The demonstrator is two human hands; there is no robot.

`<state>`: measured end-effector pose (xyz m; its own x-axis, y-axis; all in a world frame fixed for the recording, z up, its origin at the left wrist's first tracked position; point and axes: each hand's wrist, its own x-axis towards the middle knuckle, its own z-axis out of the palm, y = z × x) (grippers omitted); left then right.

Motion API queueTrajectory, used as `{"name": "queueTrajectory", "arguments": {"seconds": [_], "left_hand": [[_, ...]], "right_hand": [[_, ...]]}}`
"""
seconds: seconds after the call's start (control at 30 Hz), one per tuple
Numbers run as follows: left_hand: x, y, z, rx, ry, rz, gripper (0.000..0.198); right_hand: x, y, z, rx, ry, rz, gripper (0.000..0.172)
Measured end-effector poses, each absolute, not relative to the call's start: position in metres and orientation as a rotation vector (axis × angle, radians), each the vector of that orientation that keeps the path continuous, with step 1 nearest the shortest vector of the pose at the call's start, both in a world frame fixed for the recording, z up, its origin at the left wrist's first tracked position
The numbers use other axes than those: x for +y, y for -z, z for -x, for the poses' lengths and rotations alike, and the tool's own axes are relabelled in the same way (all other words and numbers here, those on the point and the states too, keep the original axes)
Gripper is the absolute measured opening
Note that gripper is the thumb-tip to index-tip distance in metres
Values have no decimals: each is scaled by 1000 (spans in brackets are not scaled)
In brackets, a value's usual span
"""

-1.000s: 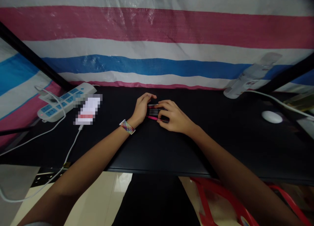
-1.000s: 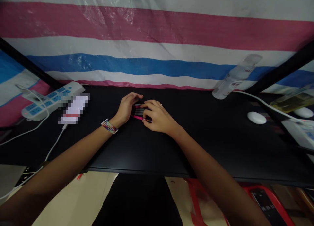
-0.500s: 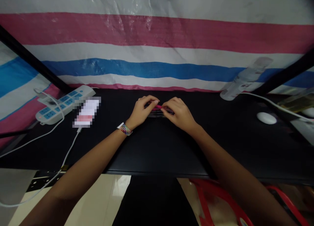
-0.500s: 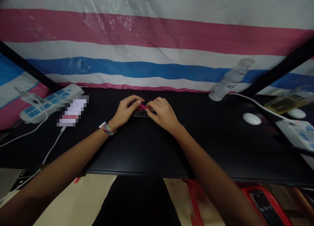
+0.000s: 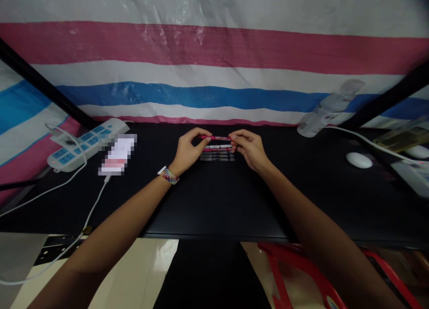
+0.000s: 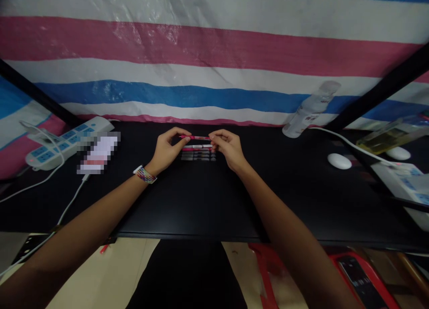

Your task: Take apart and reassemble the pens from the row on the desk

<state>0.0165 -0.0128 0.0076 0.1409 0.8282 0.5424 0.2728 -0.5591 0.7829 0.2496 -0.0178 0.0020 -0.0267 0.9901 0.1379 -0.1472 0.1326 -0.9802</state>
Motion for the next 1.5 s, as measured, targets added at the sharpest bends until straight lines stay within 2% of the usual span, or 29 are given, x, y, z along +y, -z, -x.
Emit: {"name": "queueTrajectory", "arguments": {"seconds": [0.17, 0.37, 0.53, 0.6, 0.7, 0.77, 0.83, 0.9, 0.97, 1.03, 1.27, 1.33, 1.4, 1.47, 1.5], "left_hand": [[-12, -8, -15, 1014, -1428, -1920, 5], [-8, 1, -14, 980, -1368, -1749, 26], [-4, 1, -12, 952, -1417, -1730, 30], [-4, 0, -11, 983, -1400, -1748, 26], [-2, 0, -11, 1049, -1357, -1741, 37], [-1, 0, -10, 1032, -1389, -1737, 26], [0, 1, -10, 988, -1420, -1747, 29], [0, 1, -9, 998, -1386, -1772, 24], [1, 1, -8, 1023, -1359, -1761, 30], [2, 2, -7, 1006, -1397, -1737, 22], [8, 5, -5, 1014, -1410, -1686, 24], [8, 5, -5, 984, -1420, -1671, 32], [8, 5, -5, 992, -1366, -1695, 23], [7, 5, -5, 1009, -1323, -1684, 30], [7, 5, -4, 1003, -1330, -1663, 26]], "right_hand": [[-18, 0, -246, -1155, -1253, 938, 27], [-17, 5, -242, -1220, -1214, 949, 32], [-17, 5, -243, -1179, -1203, 940, 31], [-16, 6, -245, -1147, -1217, 932, 31], [-15, 8, -245, -1142, -1221, 932, 30], [-14, 8, -245, -1141, -1209, 945, 30], [-14, 9, -246, -1131, -1198, 953, 28], [-14, 9, -246, -1126, -1198, 950, 27], [-14, 8, -247, -1121, -1202, 938, 24], [-13, 8, -247, -1106, -1209, 925, 24], [-10, 10, -249, -1044, -1246, 892, 31], [-10, 11, -249, -1035, -1247, 895, 29], [-10, 11, -249, -1034, -1254, 894, 27], [-10, 11, -249, -1027, -1259, 887, 24], [-10, 11, -249, -1021, -1261, 885, 23]]}}
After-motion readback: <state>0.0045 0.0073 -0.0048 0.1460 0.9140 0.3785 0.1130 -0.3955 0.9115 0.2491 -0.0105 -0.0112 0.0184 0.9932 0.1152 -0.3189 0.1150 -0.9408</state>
